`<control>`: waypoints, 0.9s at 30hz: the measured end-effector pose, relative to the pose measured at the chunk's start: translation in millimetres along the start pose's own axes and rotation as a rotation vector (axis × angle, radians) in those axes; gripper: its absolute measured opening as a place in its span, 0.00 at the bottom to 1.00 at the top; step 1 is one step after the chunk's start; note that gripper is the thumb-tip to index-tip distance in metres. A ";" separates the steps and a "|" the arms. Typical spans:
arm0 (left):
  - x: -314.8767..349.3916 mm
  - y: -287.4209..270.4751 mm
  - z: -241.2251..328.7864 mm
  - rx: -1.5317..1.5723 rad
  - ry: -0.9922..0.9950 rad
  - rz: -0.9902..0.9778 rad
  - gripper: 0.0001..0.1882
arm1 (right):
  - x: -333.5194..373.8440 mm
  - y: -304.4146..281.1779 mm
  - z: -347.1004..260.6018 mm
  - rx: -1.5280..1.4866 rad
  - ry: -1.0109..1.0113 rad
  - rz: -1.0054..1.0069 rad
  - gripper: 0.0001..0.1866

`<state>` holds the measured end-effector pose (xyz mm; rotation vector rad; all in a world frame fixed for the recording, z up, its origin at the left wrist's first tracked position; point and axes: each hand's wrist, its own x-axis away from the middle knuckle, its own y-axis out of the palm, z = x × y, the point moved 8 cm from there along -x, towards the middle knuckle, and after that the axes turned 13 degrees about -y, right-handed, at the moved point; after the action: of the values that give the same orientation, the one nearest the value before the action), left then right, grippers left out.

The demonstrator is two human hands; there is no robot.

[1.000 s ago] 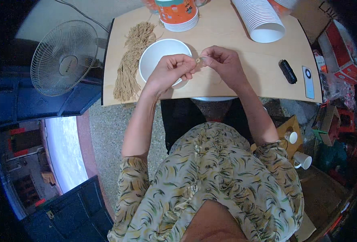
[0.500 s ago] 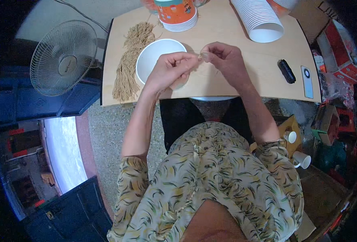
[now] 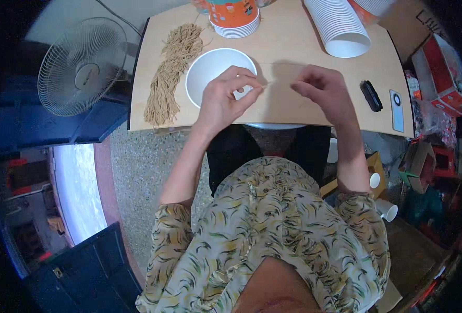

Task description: Picking up and handling individual rubber bands from a pile on a workbench next to stacks of paper bowls.

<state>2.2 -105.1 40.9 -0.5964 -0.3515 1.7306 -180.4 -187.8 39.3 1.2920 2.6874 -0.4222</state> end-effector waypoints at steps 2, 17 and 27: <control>4.2 0.6 -1.1 -0.056 -0.042 0.027 0.06 | 10.2 -10.7 -6.8 -0.018 0.012 0.032 0.05; 3.8 -0.8 -6.9 -0.136 0.005 0.146 0.05 | 52.1 -58.9 -2.4 -0.666 -0.153 0.283 0.12; -4.1 -13.9 -11.1 -0.237 0.080 0.052 0.06 | 74.7 -90.0 33.5 -0.387 -0.065 0.385 0.10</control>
<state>20.4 -106.6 39.9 -0.8500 -0.4924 1.7218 -297.4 -196.0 7.2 1.5787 2.2377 0.0959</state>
